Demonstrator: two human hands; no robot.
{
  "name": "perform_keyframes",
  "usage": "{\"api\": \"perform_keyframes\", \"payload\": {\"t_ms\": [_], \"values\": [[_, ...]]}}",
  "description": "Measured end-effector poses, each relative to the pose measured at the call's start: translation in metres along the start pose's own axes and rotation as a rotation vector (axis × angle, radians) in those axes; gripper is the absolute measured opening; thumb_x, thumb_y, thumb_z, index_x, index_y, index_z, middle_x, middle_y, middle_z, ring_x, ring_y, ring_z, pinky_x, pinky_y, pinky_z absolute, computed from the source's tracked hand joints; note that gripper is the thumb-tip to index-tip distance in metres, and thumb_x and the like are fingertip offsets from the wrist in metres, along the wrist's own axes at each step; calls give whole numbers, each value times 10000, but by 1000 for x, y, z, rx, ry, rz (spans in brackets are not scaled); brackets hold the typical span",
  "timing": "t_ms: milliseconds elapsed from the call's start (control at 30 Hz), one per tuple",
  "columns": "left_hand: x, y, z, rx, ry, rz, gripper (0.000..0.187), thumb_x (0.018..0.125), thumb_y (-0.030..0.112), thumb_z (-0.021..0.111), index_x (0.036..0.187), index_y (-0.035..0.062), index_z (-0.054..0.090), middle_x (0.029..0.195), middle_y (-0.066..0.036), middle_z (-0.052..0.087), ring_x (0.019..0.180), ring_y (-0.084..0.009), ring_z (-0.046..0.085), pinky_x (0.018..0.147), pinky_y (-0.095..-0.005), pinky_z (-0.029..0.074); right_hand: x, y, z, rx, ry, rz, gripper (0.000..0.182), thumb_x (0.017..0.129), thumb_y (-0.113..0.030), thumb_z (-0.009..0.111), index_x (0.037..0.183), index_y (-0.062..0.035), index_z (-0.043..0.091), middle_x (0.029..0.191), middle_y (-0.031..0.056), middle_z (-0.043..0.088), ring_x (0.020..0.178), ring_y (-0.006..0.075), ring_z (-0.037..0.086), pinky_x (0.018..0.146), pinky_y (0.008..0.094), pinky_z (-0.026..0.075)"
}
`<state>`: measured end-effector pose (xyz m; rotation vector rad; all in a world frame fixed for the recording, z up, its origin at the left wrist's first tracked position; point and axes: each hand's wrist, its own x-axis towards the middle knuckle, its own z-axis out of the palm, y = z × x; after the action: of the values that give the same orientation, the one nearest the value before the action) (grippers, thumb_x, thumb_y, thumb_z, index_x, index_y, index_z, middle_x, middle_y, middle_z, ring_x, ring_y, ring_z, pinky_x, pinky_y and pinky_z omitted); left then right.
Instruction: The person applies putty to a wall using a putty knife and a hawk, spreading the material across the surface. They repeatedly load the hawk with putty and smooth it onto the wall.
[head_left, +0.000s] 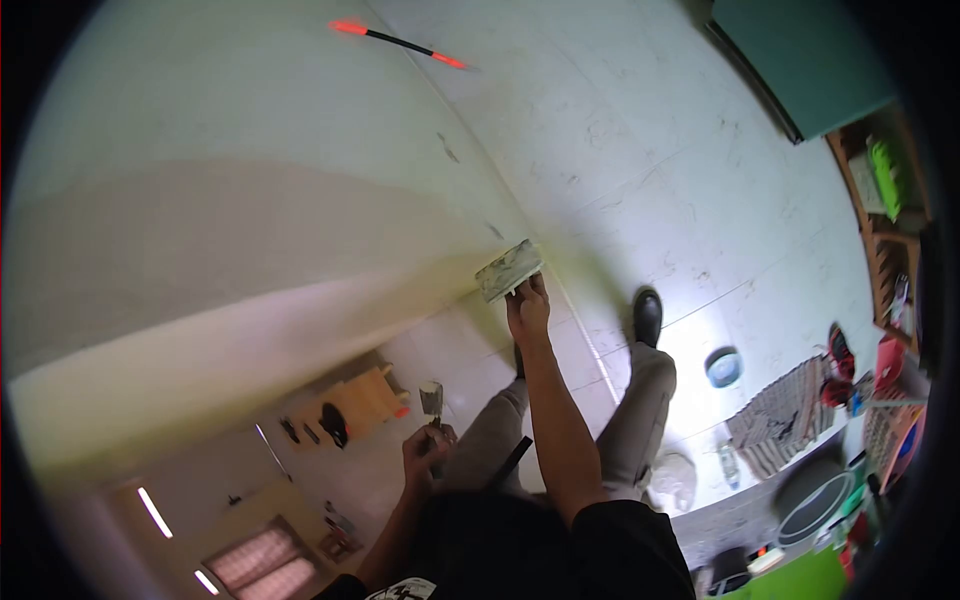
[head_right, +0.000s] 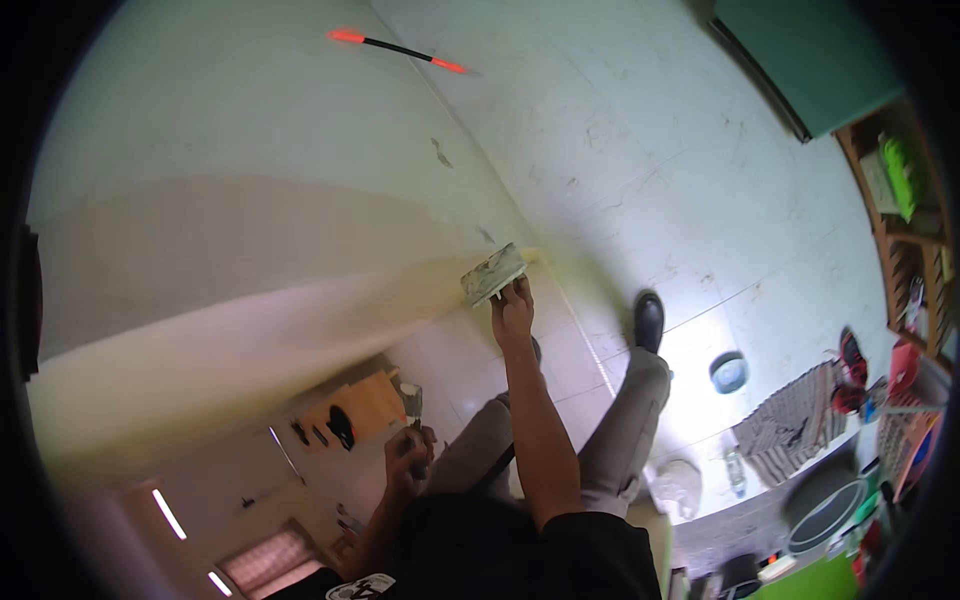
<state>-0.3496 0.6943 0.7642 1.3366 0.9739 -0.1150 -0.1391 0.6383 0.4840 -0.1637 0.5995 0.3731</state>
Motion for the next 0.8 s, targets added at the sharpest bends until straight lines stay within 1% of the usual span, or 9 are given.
{"api": "perform_keyframes", "payload": {"t_ms": [33,133,267,300,367,467,567,700,800], "values": [[5,-3,-16,46,-3,7,255,827,204,745,817,37,553,902,-134,589,641,-129,533,612,-258,446,1,9,7,37,-7,-54,455,1029,4,450,1477,-70,435,1451,92,531,1341,242,502,1139,426,383],[-3,-8,-59,156,-96,23,228,821,176,740,813,27,567,916,-140,586,649,-125,524,620,-249,436,-18,17,46,128,-5,-179,383,1041,-15,456,1424,-28,478,1396,99,572,1292,214,542,1108,367,422],[0,-5,-99,193,-120,-67,186,821,143,720,820,20,580,827,-120,580,690,-139,531,638,-268,442,-21,41,73,95,-22,-331,290,1057,-43,465,1338,-24,532,1242,82,642,1155,190,615,1051,373,483],[-19,-5,-80,203,-124,-60,181,822,139,718,820,21,581,807,-115,578,704,-143,534,640,-272,443,-41,14,87,127,-12,-307,291,1054,-40,469,1338,-24,532,1245,84,641,1153,191,616,1042,372,489],[-9,0,-92,210,-169,-14,175,823,137,714,821,22,582,797,-109,577,736,-145,542,655,-270,444,-53,12,115,131,33,-276,295,1048,-35,477,1337,-24,533,1252,88,638,1148,195,619,1025,372,500],[-2,0,-96,217,-227,46,184,821,147,715,825,19,582,788,-102,577,763,-153,548,668,-273,445,-71,7,147,97,5,-356,190,1057,-55,500,1227,-6,571,1160,68,654,1042,146,622,969,314,496],[-13,3,-78,219,-225,26,203,818,162,718,825,15,579,759,-90,571,767,-165,550,721,-293,452,-98,-19,144,71,-174,-402,330,1019,11,482,1346,2,524,1292,111,631,1175,212,619,1037,377,503],[-5,5,-82,219,-262,82,222,818,174,721,818,11,570,704,-63,554,766,-178,546,821,-338,457,-90,-54,127,-352,-141,-514,268,1042,-59,551,1305,-6,562,1134,37,663,1048,109,600,956,267,466],[-23,3,-68,224,-215,-57,222,816,174,721,815,16,566,684,-49,546,763,-174,544,882,-361,448,-79,-67,114,-643,-149,-609,266,1033,-47,569,1294,4,554,1079,38,669,1018,106,602,926,264,467]]}}
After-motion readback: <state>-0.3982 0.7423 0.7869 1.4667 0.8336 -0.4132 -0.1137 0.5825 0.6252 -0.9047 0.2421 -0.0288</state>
